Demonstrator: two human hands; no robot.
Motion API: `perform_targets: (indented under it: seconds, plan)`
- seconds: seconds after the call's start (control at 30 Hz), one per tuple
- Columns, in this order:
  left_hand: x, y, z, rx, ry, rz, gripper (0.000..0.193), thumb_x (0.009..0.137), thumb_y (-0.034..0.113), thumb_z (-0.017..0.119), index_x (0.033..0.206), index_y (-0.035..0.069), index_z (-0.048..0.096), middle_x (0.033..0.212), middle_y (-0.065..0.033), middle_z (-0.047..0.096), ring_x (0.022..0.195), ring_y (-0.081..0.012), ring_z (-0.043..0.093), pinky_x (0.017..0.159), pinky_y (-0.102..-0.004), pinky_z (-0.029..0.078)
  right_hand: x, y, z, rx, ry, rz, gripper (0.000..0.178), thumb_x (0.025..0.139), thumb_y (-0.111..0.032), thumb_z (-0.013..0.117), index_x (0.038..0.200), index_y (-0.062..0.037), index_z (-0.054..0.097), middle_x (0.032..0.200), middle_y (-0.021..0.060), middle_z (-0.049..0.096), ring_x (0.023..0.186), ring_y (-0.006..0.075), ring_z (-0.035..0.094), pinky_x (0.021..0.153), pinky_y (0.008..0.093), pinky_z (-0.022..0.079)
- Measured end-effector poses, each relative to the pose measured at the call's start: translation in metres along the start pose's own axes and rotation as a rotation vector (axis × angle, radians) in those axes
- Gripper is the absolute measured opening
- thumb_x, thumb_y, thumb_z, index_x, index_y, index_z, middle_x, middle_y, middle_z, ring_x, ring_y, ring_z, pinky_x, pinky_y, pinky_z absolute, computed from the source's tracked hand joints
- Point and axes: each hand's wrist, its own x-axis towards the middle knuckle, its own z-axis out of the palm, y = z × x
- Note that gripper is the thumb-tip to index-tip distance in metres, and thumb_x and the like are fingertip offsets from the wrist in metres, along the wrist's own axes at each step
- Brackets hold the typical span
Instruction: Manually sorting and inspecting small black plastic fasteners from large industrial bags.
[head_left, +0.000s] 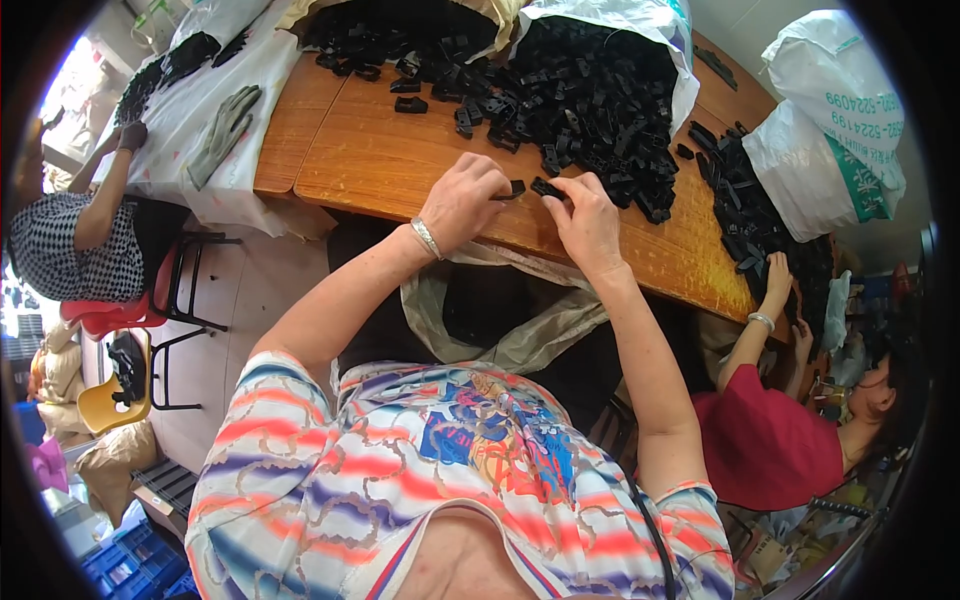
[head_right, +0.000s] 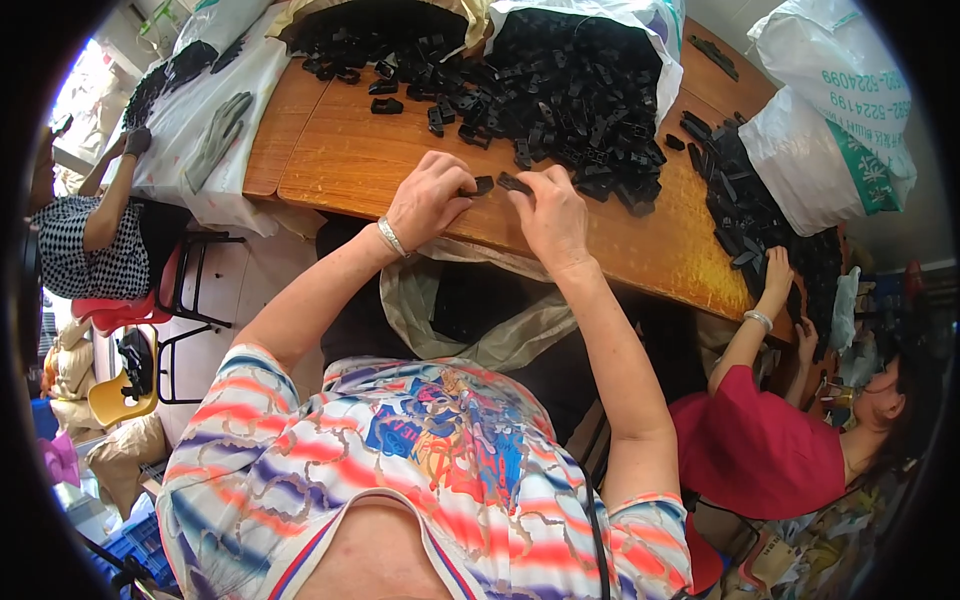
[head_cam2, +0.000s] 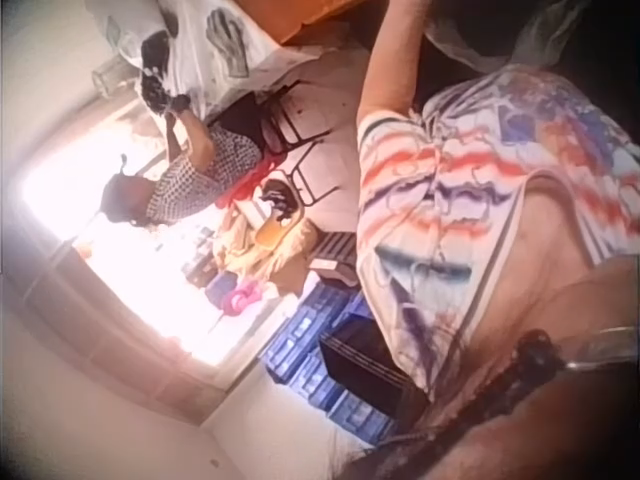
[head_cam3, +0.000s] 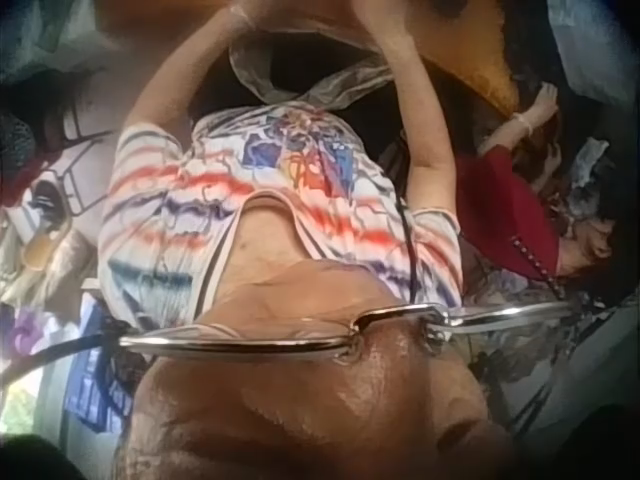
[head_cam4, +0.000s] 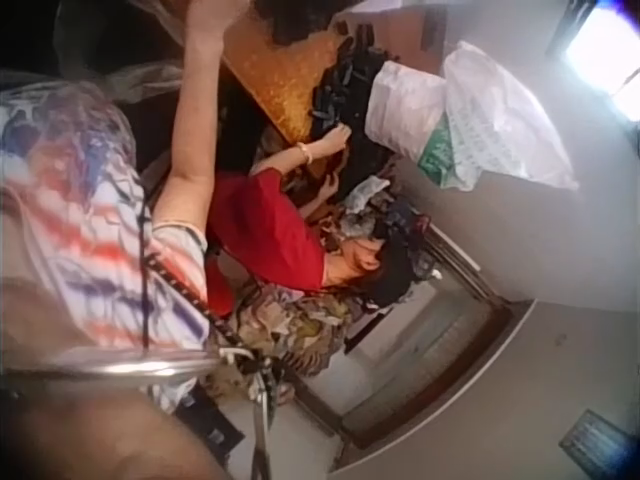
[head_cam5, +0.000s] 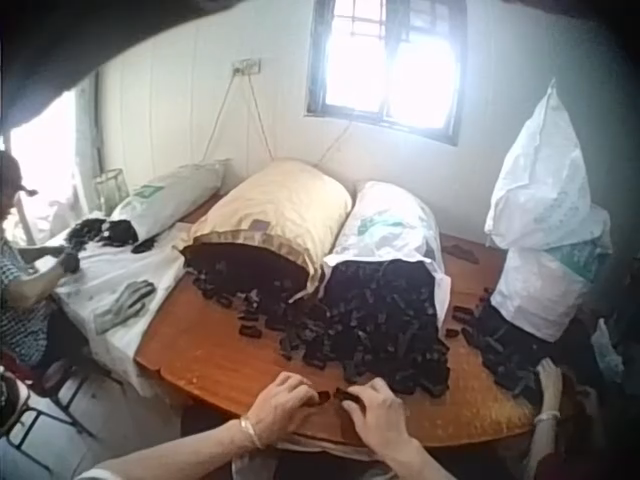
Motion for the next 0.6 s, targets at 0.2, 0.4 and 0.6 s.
perform_targets:
  seconds: [0.2,0.4,0.6]
  plan:
    - [-0.003,-0.005,-0.001,0.047,-0.05,-0.33,0.028,0.071,0.017,0.08,0.096,0.009,0.069,0.102,-0.007,0.061,0.103,-0.0285,0.055,0.087,-0.0398,0.045,0.014,-0.014,0.019,0.139,-0.012,-0.193,0.022,0.079,-0.012,0.075,0.1,-0.0069,0.071,0.094,0.009,0.061,0.08,0.0301,0.066,0.069,0.0395,0.053]
    - [-0.002,-0.01,0.002,0.01,-0.095,-0.37,0.026,0.072,0.02,0.079,0.095,0.011,0.071,0.102,-0.005,0.062,0.104,-0.0268,0.054,0.088,-0.0392,0.044,0.021,-0.011,0.027,0.037,-0.07,-0.311,0.021,0.078,-0.007,0.073,0.1,-0.0063,0.07,0.091,0.0081,0.059,0.08,0.0282,0.065,0.069,0.0381,0.055]
    - [-0.001,-0.012,0.001,0.013,-0.087,-0.352,0.024,0.073,0.019,0.078,0.095,0.011,0.072,0.102,-0.0049,0.062,0.105,-0.027,0.054,0.089,-0.0389,0.044,0.006,-0.011,0.039,-0.31,-0.033,-0.549,0.038,0.08,-0.007,0.058,0.116,0.0028,0.059,0.102,0.0105,0.054,0.092,0.0245,0.058,0.069,0.0325,0.053]
